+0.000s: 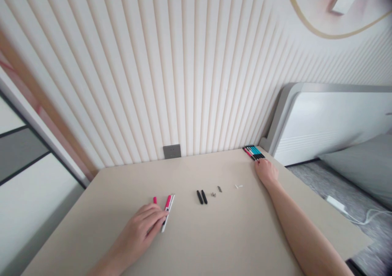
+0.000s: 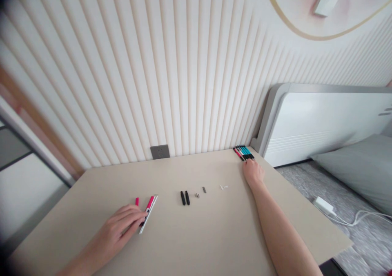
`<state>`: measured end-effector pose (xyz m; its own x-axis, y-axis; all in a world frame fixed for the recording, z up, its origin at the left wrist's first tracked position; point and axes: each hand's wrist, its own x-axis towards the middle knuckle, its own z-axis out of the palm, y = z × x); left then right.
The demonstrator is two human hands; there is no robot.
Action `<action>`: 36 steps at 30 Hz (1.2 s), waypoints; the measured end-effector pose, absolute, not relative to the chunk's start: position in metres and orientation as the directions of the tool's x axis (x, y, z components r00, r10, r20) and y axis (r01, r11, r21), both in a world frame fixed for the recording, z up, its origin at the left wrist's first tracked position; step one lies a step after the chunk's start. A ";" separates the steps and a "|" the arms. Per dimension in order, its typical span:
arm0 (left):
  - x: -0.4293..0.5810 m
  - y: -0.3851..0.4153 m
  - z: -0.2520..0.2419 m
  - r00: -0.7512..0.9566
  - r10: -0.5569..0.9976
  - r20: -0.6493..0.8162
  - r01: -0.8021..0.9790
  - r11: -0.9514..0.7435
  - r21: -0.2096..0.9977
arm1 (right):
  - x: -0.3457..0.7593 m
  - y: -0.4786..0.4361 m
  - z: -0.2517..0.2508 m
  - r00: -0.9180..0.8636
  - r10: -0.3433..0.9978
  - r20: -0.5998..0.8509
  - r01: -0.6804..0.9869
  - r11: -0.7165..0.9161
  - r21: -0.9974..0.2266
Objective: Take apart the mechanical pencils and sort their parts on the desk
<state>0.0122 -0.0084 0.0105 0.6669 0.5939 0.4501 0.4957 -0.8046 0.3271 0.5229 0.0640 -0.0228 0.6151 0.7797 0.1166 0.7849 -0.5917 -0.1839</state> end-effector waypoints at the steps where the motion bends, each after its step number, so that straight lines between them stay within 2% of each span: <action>1: 0.012 -0.009 0.010 0.670 0.590 0.449 0.494 -0.807 0.324 | 0.524 0.064 -0.023 0.623 0.773 0.116 0.779 -0.600 -0.185; 12: 0.011 -0.008 0.010 0.670 0.598 0.440 0.504 -0.802 0.322 | 0.529 0.066 -0.027 0.659 0.740 0.133 0.749 -0.632 -0.198; 27: 0.005 -0.004 0.015 0.604 0.716 0.351 0.627 -0.698 0.346 | 0.533 0.060 -0.029 0.659 0.742 0.122 0.749 -0.633 -0.198; 36: -0.007 -0.001 0.014 0.558 0.776 0.295 0.727 -0.628 0.278 | 0.538 0.063 -0.035 0.643 0.756 0.120 0.760 -0.611 -0.221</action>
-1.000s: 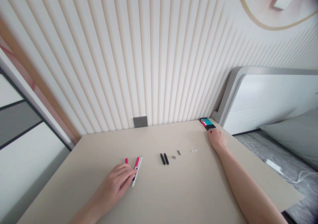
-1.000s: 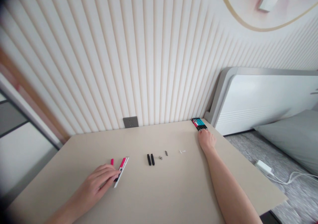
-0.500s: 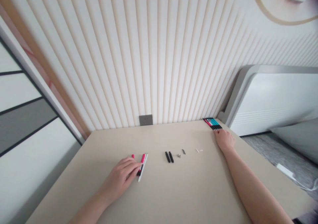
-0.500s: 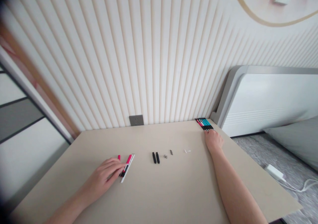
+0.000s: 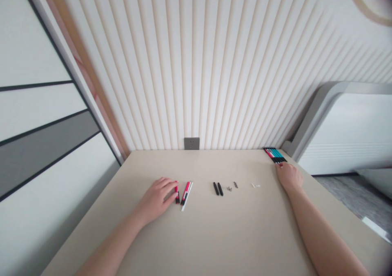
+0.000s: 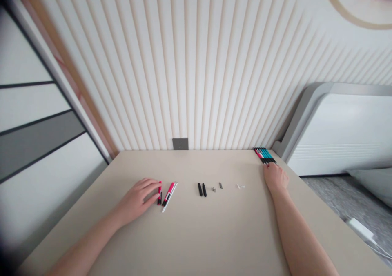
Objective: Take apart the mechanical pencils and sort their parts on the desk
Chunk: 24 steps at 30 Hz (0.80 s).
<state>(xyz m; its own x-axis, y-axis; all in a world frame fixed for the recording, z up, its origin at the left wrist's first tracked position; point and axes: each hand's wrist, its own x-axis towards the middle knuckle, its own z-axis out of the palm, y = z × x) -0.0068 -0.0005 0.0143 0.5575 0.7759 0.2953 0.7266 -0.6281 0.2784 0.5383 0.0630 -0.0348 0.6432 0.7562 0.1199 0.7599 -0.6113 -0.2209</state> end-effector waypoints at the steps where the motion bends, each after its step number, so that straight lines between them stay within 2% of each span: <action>1: -0.009 0.000 0.015 0.549 0.784 0.289 0.739 -0.617 0.272 | 0.539 0.063 -0.035 0.642 0.757 0.121 0.760 -0.609 -0.224; 11: -0.022 0.002 0.010 0.581 0.786 0.210 0.749 -0.618 0.239 | 0.537 0.061 -0.031 0.635 0.759 0.145 0.767 -0.597 -0.237; 15: -0.019 0.001 0.007 0.601 0.774 0.198 0.740 -0.633 0.228 | 0.521 0.054 -0.021 0.615 0.753 0.234 0.787 -0.570 -0.236; 18: -0.016 0.001 0.007 0.601 0.773 0.202 0.737 -0.634 0.234 | 0.499 0.050 -0.011 0.477 0.791 0.382 0.879 -0.424 -0.220; 21: -0.015 -0.001 0.006 0.591 0.777 0.217 0.735 -0.629 0.251 | 0.465 0.045 0.000 0.245 0.820 0.518 0.968 -0.173 -0.184; 24: -0.013 -0.003 0.006 0.579 0.780 0.237 0.733 -0.626 0.267 | 0.413 0.033 0.012 0.012 0.804 0.594 0.980 0.109 -0.166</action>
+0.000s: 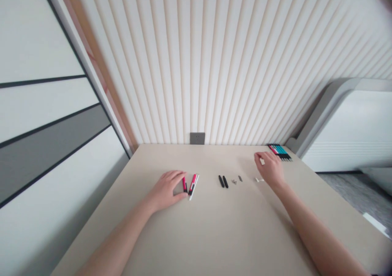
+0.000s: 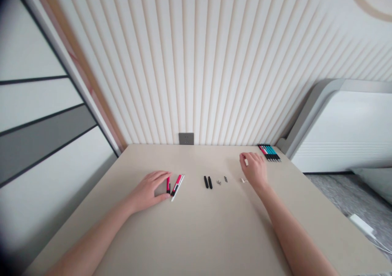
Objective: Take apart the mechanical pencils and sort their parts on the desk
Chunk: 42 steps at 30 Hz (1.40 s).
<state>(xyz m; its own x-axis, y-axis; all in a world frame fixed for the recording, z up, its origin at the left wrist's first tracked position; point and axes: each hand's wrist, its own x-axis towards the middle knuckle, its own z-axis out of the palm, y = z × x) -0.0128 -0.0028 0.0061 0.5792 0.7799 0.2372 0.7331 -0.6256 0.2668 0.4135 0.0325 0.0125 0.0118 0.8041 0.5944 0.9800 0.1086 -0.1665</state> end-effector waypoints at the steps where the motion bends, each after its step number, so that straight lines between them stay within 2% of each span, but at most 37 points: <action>1: -0.012 -0.003 0.006 0.576 0.780 0.247 0.732 -0.626 0.270 | 0.393 0.026 0.016 -0.077 0.799 0.597 0.968 0.203 -0.147; 5: -0.009 -0.005 0.006 0.567 0.772 0.287 0.720 -0.634 0.283 | 0.307 -0.006 0.026 -0.480 0.711 0.514 0.809 0.585 -0.054; 10: -0.006 -0.006 0.009 0.572 0.758 0.313 0.694 -0.651 0.307 | 0.235 -0.029 0.019 -0.634 0.594 0.495 0.668 0.743 -0.037; 14: 0.000 -0.011 0.016 0.566 0.745 0.354 0.641 -0.667 0.380 | 0.221 -0.038 0.006 -0.636 0.557 0.533 0.629 0.775 -0.060; 17: 0.008 -0.019 0.020 0.635 0.686 0.357 0.529 -0.722 0.447 | 0.226 -0.045 0.001 -0.642 0.537 0.547 0.596 0.798 -0.085; 23: 0.021 -0.031 0.023 0.685 0.642 0.344 0.410 -0.731 0.546 | 0.240 -0.050 0.012 -0.619 0.541 0.569 0.573 0.807 -0.144; 28: 0.022 -0.029 0.027 0.647 0.641 0.414 0.438 -0.756 0.486 | 0.244 -0.048 0.020 -0.650 0.529 0.545 0.556 0.820 -0.133; 33: 0.023 -0.025 0.028 0.609 0.617 0.498 0.479 -0.787 0.390 | 0.245 -0.043 0.013 -0.613 0.590 0.526 0.645 0.758 -0.099; 38: 0.022 -0.021 0.022 0.635 0.604 0.481 0.491 -0.797 0.353 | 0.247 -0.043 0.010 -0.604 0.600 0.524 0.658 0.746 -0.096; 42: 0.021 -0.020 0.019 0.671 0.610 0.423 0.494 -0.792 0.359 | 0.247 -0.046 0.012 -0.600 0.590 0.540 0.626 0.767 -0.142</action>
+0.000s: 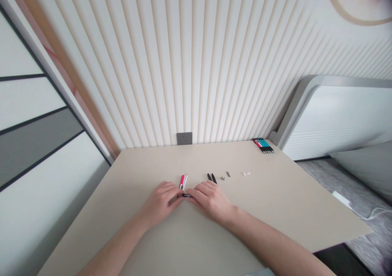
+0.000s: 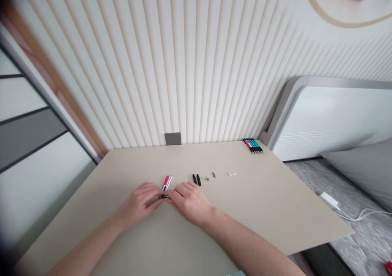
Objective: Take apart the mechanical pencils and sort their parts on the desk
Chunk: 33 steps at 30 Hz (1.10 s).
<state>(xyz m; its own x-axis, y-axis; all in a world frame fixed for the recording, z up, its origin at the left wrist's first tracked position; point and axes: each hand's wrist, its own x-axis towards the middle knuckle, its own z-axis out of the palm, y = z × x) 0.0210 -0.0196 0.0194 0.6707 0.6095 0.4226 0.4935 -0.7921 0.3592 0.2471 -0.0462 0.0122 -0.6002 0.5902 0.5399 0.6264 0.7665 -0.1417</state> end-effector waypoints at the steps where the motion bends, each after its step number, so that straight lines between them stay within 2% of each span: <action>1: 0.021 -0.019 0.019 0.671 0.617 0.411 0.499 -0.786 0.365 | 0.247 -0.047 0.012 -0.588 0.596 0.547 0.618 0.767 -0.172; 8: 0.022 -0.019 0.018 0.664 0.657 0.358 0.546 -0.752 0.368 | 0.248 -0.046 0.007 -0.411 0.697 0.587 0.486 0.713 -0.506; 13: 0.023 -0.021 0.019 0.672 0.662 0.333 0.548 -0.746 0.379 | 0.248 -0.049 0.006 -0.346 0.768 0.539 0.445 0.640 -0.626; 18: 0.022 -0.022 0.019 0.638 0.672 0.375 0.557 -0.739 0.378 | 0.246 -0.048 0.007 -0.259 0.862 0.436 0.446 0.507 -0.738; 21: 0.020 -0.022 0.019 0.608 0.672 0.422 0.562 -0.740 0.370 | 0.247 -0.045 0.007 -0.255 0.881 0.398 0.479 0.473 -0.739; 26: 0.017 -0.022 0.022 0.557 0.651 0.516 0.544 -0.755 0.366 | 0.249 -0.043 0.004 -0.358 0.867 0.347 0.561 0.497 -0.662; 33: 0.018 -0.025 0.023 0.585 0.551 0.595 0.467 -0.829 0.308 | 0.246 -0.045 0.007 -0.573 0.755 0.318 0.584 0.649 -0.488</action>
<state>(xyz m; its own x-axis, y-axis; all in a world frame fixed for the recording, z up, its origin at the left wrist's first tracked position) 0.0176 -0.0253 0.0235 0.5853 0.5507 0.5951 0.4669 -0.8290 0.3078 0.2463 -0.0451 0.0070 -0.5730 0.7552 0.3183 0.5841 0.6487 -0.4878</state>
